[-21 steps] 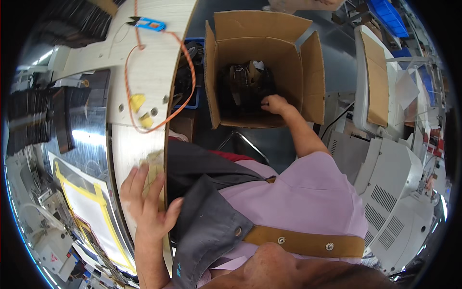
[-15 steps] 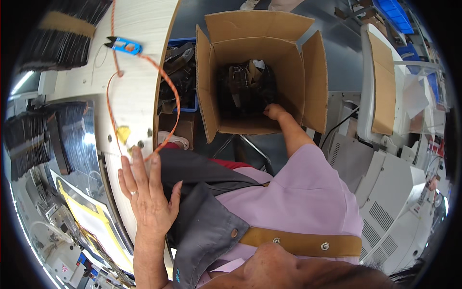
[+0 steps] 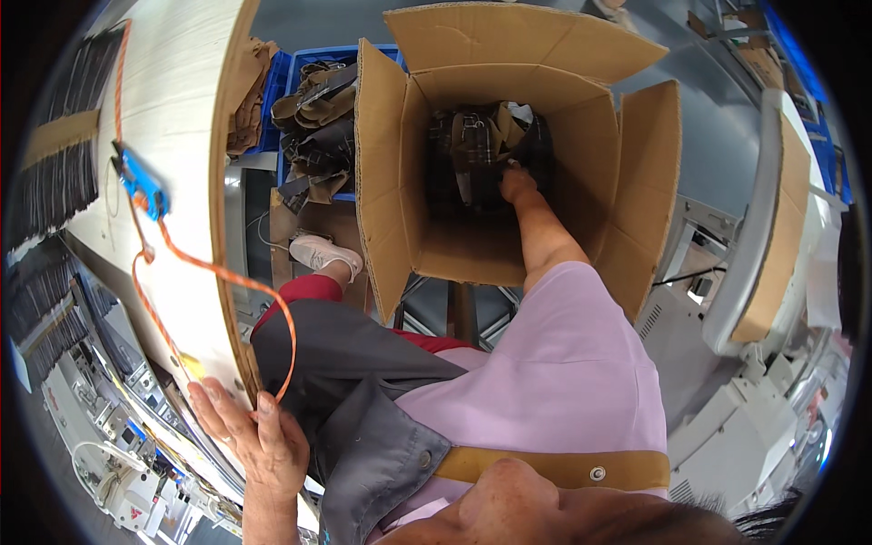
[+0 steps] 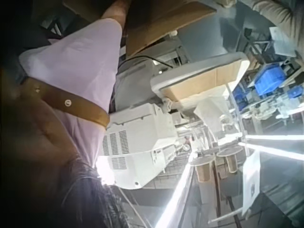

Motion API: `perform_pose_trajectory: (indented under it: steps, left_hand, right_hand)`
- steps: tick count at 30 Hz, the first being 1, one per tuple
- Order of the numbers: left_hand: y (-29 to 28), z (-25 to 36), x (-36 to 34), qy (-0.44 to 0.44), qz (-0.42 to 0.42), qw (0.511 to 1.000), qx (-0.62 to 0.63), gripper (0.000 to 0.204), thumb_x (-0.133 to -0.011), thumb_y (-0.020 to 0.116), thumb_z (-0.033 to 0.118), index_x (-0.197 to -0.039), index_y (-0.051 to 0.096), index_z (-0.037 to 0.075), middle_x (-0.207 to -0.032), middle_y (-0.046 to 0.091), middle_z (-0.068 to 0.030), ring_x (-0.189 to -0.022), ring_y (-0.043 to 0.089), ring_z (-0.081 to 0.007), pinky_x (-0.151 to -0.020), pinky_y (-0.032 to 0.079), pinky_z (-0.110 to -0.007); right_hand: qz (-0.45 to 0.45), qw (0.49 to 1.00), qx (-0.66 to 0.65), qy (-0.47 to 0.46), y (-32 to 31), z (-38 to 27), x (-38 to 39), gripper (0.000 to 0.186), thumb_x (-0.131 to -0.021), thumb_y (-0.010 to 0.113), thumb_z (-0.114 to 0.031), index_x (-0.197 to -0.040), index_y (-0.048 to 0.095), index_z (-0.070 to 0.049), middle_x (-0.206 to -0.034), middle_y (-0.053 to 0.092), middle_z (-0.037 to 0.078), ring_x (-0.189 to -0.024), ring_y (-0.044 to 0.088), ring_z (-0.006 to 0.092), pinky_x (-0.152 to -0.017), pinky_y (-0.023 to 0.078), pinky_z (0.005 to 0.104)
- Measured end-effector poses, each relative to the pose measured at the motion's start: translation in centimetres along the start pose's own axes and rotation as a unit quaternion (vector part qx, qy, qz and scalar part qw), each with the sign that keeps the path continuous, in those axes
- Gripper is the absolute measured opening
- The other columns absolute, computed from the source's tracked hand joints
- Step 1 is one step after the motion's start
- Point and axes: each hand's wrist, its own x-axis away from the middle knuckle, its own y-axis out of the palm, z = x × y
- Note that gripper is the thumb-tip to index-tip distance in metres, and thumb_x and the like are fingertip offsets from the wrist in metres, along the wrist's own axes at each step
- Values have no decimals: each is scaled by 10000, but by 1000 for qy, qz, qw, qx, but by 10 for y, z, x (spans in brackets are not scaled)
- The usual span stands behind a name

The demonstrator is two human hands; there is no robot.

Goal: The person takes bag components out of a cardboard box and turns them by hand. Then, the person positions the fabric pieces onto a guide on a sewing table and stitches them with a sewing machine.

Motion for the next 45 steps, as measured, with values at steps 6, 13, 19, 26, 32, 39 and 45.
perform_pose_trajectory:
  steps: [6, 13, 19, 26, 32, 39, 45]
  left_hand:
    - [3, -5, -3, 43, 10, 999, -31, 865, -875, 410, -157, -1580, 112, 245, -1607, 74, -279, -1447, 151, -546, -1157, 152, -632]
    - [6, -4, 6, 8, 11, 1000, -22, 835, -963, 438, -80, -1560, 140, 423, -1635, 82, -164, -1464, 176, -491, -1171, 156, -588]
    - [1, -6, 5, 19, -14, 1000, -20, 842, -947, 422, -91, -1560, 148, 417, -1627, 109, -180, -1464, 173, -495, -1159, 166, -615]
    - [0, -11, 0, 44, -19, 999, 1, 654, -981, 507, 123, -1525, 271, 401, -1617, 139, -211, -1438, 171, -543, -1114, 164, -699]
    - [-5, -1, -21, 49, -31, 998, -24, 683, -862, 476, -106, -1462, 422, 216, -1548, 274, -290, -1427, 243, -523, -1138, 208, -646]
    - [-15, 13, -31, -3, 0, 1000, -1, 730, -806, 484, -103, -1457, 481, 227, -1584, 308, -145, -1484, 223, -380, -1192, 158, -537]
    - [-18, 23, -16, 28, 109, 994, -1, 679, -789, 623, -9, -1421, 510, 213, -1552, 367, -81, -1459, 295, -312, -1178, 200, -516]
  right_hand:
    - [-75, 991, 107, -15, -6, 0, -29, 436, -923, 617, -273, -1314, 608, -81, -1538, 365, 105, -1357, 411, 341, -1092, 423, 440]
    - [-146, 971, 187, -31, -18, -19, -26, 421, -939, 538, -151, -1351, 581, -81, -1548, 356, 92, -1387, 388, 312, -1079, 425, 456]
    - [-138, 970, 199, -23, -2, -12, -48, 434, -955, 480, -128, -1383, 543, -92, -1510, 397, 106, -1385, 394, 314, -1067, 428, 436]
    - [74, 982, 159, -74, -27, 9, -42, 420, -929, 505, -178, -1331, 515, -57, -1253, 619, 178, -1194, 583, 322, -979, 497, 411]
    - [158, 975, 156, -19, -98, 24, 6, 297, -922, 580, -260, -1103, 718, -69, -1061, 719, 120, -1035, 665, 270, -884, 537, 392]
    - [232, 889, -383, -94, -199, 8, 172, 296, -869, 737, -359, -892, 734, -64, -701, 687, 21, -641, 628, 124, -646, 492, 313]
    - [122, 671, -588, -436, -242, -33, 351, 252, -924, 712, -205, -1070, 698, -1, -979, 705, 11, -863, 615, 74, -815, 496, 267]
